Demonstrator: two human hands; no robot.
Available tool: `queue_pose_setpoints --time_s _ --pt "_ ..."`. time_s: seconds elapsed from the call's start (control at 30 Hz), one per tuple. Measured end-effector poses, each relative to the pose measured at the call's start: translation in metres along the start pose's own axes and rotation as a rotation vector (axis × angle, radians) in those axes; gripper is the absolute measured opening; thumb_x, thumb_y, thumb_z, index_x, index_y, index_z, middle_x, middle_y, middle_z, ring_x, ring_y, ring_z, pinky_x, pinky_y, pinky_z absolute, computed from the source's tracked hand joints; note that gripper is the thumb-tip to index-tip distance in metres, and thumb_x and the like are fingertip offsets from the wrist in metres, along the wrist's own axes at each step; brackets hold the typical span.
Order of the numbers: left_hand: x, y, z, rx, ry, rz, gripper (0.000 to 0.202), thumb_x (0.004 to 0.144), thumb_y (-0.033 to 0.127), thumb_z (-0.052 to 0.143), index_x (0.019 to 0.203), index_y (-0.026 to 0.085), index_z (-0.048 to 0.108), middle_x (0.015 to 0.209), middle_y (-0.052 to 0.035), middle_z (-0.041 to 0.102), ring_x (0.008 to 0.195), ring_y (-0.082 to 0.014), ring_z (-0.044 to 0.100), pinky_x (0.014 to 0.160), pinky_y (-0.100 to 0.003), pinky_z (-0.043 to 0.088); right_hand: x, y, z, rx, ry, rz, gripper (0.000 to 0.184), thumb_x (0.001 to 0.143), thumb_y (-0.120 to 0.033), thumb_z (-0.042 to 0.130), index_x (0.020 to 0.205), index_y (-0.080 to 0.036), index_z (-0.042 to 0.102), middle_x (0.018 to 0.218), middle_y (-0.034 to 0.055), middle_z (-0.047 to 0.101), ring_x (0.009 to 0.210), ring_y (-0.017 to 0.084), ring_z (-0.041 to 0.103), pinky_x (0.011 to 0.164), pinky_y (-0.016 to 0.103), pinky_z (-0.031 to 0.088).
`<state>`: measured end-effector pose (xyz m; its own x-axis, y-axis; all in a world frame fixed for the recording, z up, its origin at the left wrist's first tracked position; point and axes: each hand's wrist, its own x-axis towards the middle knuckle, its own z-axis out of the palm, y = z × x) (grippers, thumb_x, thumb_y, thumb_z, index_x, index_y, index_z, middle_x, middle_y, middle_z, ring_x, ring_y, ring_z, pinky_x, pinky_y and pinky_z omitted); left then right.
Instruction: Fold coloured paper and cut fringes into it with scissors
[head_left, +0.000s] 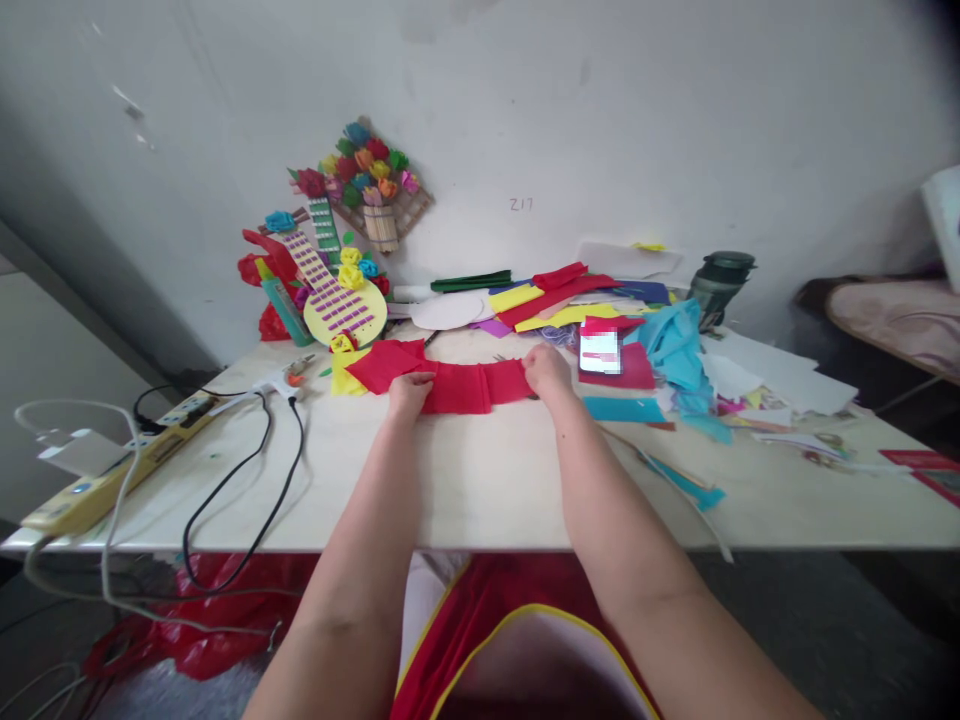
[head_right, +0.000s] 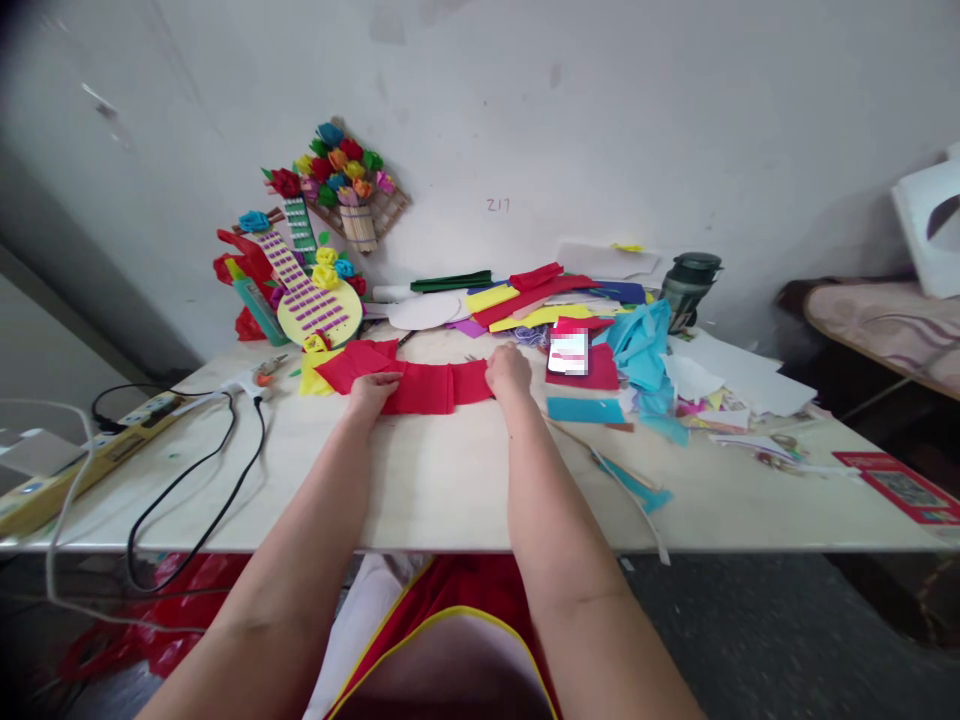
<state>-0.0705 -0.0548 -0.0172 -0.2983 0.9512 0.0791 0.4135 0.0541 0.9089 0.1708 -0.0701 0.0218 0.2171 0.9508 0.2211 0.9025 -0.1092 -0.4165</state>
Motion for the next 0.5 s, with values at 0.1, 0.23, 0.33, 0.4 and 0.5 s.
queue_pose_setpoints --time_s 0.1,0.23,0.33,0.4,0.5 --pt "0.0 0.0 0.0 -0.007 0.003 -0.015 0.026 0.066 0.014 0.064 0.09 0.015 0.073 0.075 -0.0051 0.07 0.073 -0.017 0.065 0.069 -0.024 0.049 0.001 0.005 -0.003 -0.01 0.294 0.143 0.036 0.076 -0.014 0.049 0.11 -0.012 0.06 0.134 0.0165 0.042 0.12 0.029 0.042 0.097 0.039 0.034" --pt "0.0 -0.001 -0.001 0.006 -0.011 0.012 0.027 0.066 0.015 0.064 0.092 0.015 0.072 0.074 -0.0049 0.07 0.071 -0.0168 0.064 0.068 -0.024 0.049 0.002 -0.003 0.007 0.118 0.371 -0.035 0.043 0.078 -0.011 0.044 0.12 -0.012 0.053 0.137 0.0145 0.041 0.123 0.024 0.04 0.1 0.034 0.032" --pt "-0.001 -0.002 -0.001 0.048 -0.017 0.028 0.028 0.068 0.016 0.063 0.094 0.015 0.072 0.073 -0.0046 0.069 0.069 -0.0167 0.063 0.066 -0.024 0.048 0.004 -0.013 0.026 0.305 0.16 -0.163 0.035 0.085 -0.016 0.038 0.114 -0.012 0.058 0.109 0.0104 0.063 0.101 0.017 0.058 0.089 0.026 0.041" --pt "-0.001 -0.002 -0.001 0.063 -0.016 0.039 0.028 0.068 0.016 0.061 0.095 0.015 0.072 0.073 -0.0047 0.069 0.069 -0.0165 0.063 0.065 -0.024 0.048 0.005 -0.018 0.04 0.362 0.025 -0.161 0.032 0.087 -0.021 0.038 0.111 -0.014 0.059 0.095 0.0067 0.068 0.084 0.015 0.063 0.08 0.024 0.045" --pt "-0.001 -0.003 0.0 0.041 -0.021 0.051 0.03 0.068 0.014 0.061 0.096 0.014 0.071 0.077 -0.0054 0.07 0.071 -0.0164 0.064 0.066 -0.024 0.049 0.006 -0.022 0.053 0.267 -0.049 -0.166 0.029 0.087 -0.028 0.042 0.101 -0.016 0.064 0.093 0.0068 0.069 0.087 0.016 0.063 0.079 0.023 0.044"
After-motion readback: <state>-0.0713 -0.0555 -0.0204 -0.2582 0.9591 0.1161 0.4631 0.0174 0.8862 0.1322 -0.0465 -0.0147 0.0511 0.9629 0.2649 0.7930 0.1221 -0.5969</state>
